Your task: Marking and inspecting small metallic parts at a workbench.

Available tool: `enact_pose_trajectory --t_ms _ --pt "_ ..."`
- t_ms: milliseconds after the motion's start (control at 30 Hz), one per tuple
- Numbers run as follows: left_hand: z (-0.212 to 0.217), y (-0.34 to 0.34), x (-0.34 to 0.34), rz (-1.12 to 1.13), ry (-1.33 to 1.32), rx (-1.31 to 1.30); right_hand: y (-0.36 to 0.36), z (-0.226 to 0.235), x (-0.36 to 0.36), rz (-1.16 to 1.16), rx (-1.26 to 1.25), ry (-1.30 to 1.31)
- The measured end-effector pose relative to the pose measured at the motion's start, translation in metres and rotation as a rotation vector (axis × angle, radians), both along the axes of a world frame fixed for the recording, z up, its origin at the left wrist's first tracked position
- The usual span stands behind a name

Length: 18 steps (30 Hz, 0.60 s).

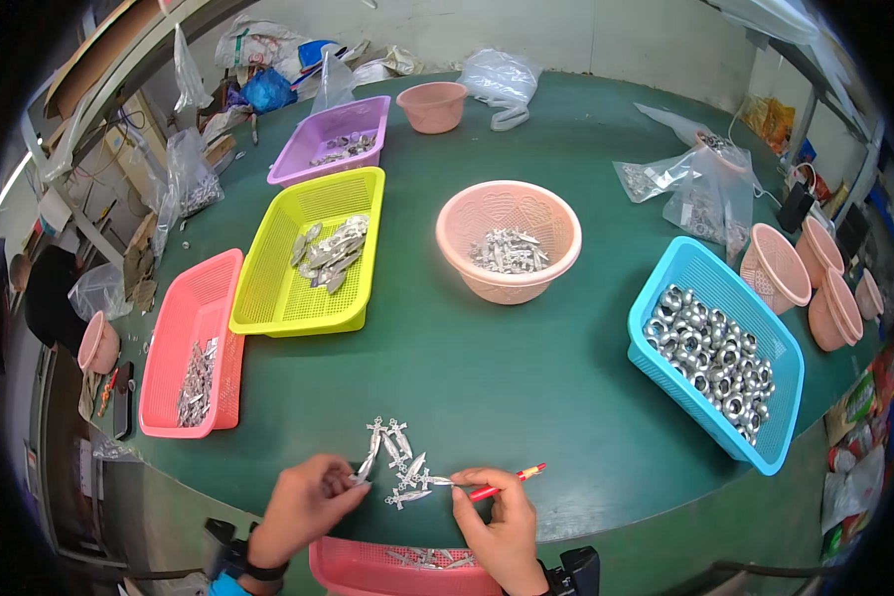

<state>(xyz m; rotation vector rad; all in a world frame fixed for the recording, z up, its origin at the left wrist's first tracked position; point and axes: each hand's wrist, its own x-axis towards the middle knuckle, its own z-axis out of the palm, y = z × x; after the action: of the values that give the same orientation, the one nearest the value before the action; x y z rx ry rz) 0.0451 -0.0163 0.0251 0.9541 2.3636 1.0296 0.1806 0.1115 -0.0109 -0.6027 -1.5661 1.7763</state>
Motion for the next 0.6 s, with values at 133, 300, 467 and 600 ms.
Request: enact_pose_trajectory --t_ms 133,300,467,600 --pt "0.028 -0.006 -0.02 0.041 -0.319 0.11 0.001 0.003 0.002 0.021 -0.108 0.031" --pt "0.086 0.091 -0.047 -0.16 -0.09 0.419 -0.002 -0.004 -0.002 0.035 -0.113 0.066" --pt "0.094 0.148 -0.067 -0.224 0.09 0.543 -0.002 0.002 0.003 0.015 -0.135 0.05" --pt "0.072 0.099 -0.077 -0.616 0.239 0.055 -0.004 0.002 0.002 0.03 -0.172 0.03"
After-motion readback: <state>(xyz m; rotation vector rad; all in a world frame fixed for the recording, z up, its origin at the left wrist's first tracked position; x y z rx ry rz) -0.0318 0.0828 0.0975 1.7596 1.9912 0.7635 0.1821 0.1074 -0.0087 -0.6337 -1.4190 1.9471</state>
